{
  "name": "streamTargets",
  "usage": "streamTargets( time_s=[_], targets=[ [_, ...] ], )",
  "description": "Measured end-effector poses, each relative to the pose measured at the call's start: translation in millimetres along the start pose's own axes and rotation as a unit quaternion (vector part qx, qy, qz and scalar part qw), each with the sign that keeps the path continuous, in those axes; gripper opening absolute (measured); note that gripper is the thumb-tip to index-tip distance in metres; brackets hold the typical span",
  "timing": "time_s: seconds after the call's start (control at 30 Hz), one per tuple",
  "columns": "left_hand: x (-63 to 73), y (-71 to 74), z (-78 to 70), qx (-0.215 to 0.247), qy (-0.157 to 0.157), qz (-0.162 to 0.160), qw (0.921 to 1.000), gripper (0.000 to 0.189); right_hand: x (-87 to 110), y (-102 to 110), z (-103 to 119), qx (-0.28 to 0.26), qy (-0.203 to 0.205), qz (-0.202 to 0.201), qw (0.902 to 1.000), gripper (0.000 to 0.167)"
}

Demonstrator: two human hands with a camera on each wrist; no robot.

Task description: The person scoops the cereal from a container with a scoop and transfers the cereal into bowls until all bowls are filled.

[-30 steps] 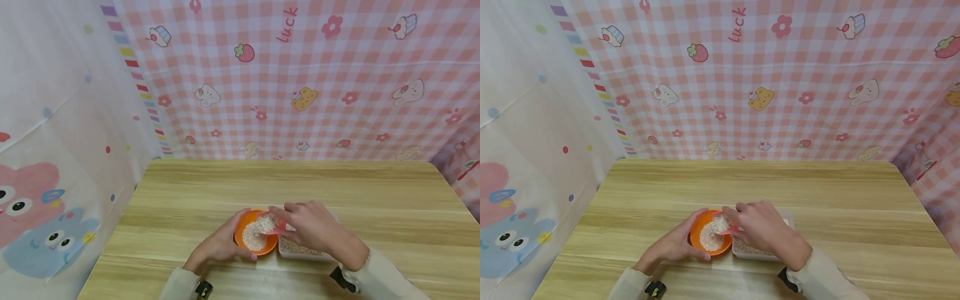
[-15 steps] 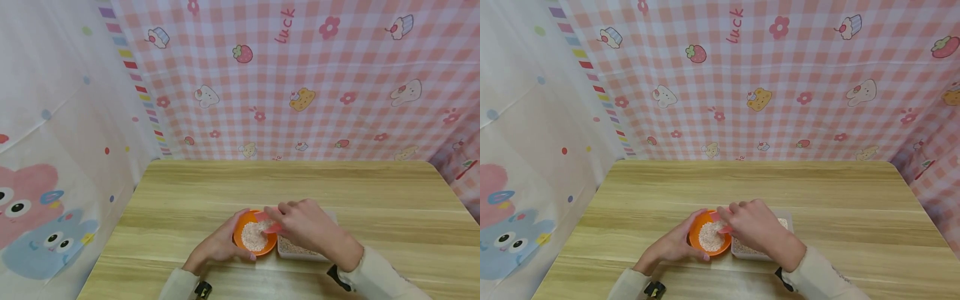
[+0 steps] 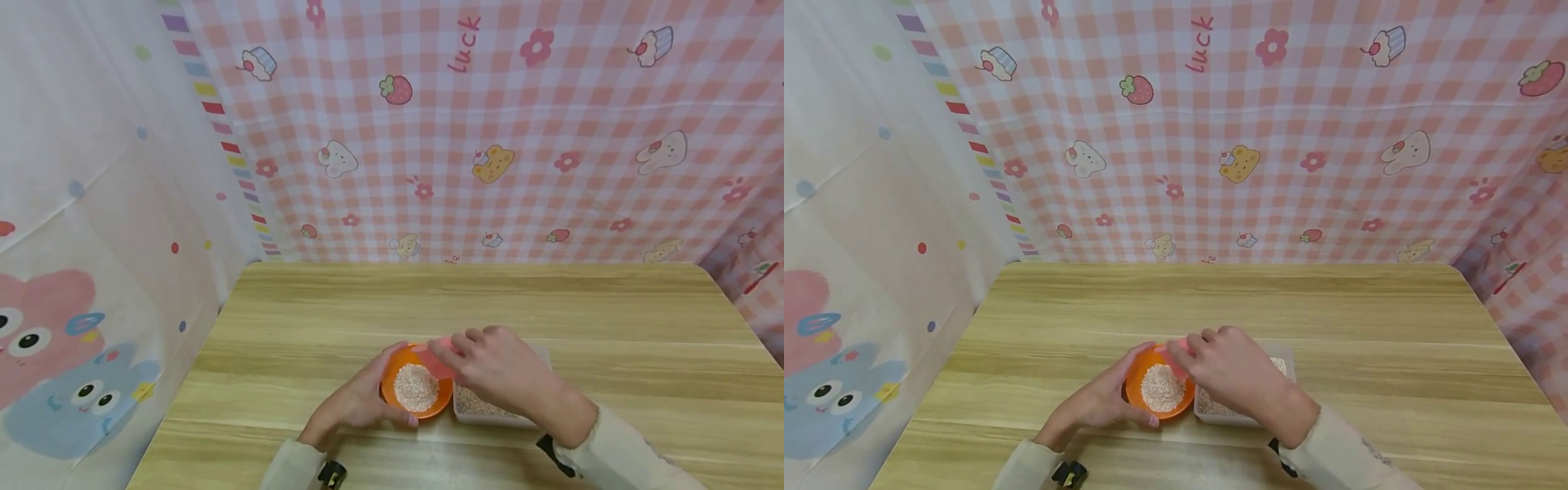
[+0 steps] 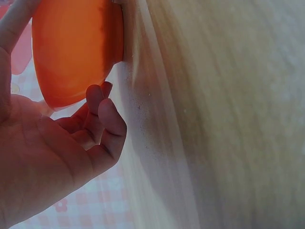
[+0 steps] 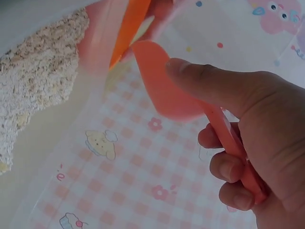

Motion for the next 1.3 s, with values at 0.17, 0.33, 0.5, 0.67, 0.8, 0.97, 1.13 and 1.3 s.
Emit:
streamTargets(
  time_s=[0.17, 0.33, 0.5, 0.67, 0.8, 0.97, 1.13, 1.3],
  targets=[
    [0.2, 0.4, 0.2, 0.009, -0.008, 0.001, 0.9999, 0.116, 5.0, 5.1, -10.5, -0.015, -0.026, -0.012, 0.9995, 0.051],
    [0.2, 0.5, 0.3, 0.003, -0.011, -0.001, 0.9999, 0.116, 13.6, 7.7, -21.1, -0.032, -0.044, 0.006, 0.9985, 0.057],
    [0.0, -0.1, 0.8, -0.004, -0.013, -0.003, 0.9999, 0.115, 25.8, 7.7, -30.4, -0.052, -0.058, 0.03, 0.9965, 0.058],
    [0.0, -0.5, 2.2, -0.007, -0.011, -0.003, 0.9999, 0.115, 37.8, 8.9, -36.7, -0.062, -0.071, 0.017, 0.9954, 0.058],
    [0.4, -0.4, 1.7, -0.013, -0.015, -0.004, 0.9998, 0.116, 48.3, 11.3, -43.0, -0.062, -0.085, 0.0, 0.9945, 0.059],
    [0.1, 0.2, 0.6, -0.023, -0.016, -0.007, 0.9996, 0.117, 61.2, 12.7, -50.9, -0.061, -0.096, 0.014, 0.9935, 0.06],
    [0.4, 1.2, -0.9, -0.027, -0.02, -0.009, 0.9994, 0.117, 72.0, 10.6, -54.7, -0.073, -0.1, 0.046, 0.9912, 0.061],
    [0.8, 0.9, -0.7, -0.035, -0.024, -0.011, 0.9991, 0.117, 80.7, 7.3, -56.8, -0.084, -0.104, 0.067, 0.9888, 0.06]
  ],
)
Point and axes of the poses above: each hand's wrist, its own x-axis away from the middle knuckle, its own y-axis out of the back of the hand, z = x × y, the point moved 8 cm from there along -x, towards the middle knuckle, and after that the axes turned 8 degrees about x, right-handed, at the moved point
